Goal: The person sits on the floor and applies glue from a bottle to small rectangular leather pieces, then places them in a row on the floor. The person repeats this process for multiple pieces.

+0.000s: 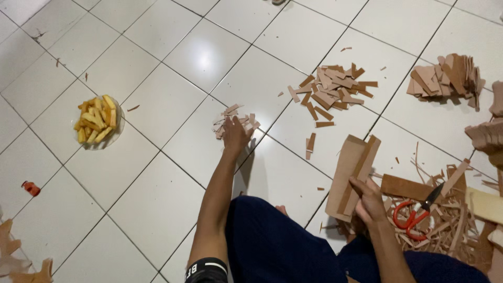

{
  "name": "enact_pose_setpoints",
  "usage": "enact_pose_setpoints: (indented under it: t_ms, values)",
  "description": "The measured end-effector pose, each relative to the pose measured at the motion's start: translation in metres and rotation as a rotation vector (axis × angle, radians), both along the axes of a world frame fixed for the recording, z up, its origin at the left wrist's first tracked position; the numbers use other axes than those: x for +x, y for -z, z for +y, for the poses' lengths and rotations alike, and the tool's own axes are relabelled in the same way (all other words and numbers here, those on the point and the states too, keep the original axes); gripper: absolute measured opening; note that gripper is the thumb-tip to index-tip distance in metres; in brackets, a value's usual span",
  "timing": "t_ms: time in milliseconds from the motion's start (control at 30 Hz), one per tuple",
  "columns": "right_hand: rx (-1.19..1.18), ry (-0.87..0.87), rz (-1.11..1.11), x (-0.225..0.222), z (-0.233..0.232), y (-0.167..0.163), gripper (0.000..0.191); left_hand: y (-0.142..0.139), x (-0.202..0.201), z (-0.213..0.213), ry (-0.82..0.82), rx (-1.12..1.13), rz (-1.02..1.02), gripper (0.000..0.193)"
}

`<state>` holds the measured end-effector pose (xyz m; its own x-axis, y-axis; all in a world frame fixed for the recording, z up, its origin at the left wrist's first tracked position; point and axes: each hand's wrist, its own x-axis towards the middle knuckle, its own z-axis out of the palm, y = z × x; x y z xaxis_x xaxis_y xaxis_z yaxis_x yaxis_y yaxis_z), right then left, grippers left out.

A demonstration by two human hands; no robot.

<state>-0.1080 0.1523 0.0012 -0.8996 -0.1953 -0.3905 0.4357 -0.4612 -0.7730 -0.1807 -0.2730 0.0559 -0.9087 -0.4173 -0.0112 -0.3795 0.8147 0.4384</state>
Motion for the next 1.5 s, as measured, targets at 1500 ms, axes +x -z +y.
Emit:
enact_pose_setpoints:
  t_ms: [1500]
  values:
    - [0.107, -0.101, -0.075, 0.024, -0.059, 0.009, 0.054, 0.032, 0.027, 0.027, 0.071, 0.084, -0.102, 0.065]
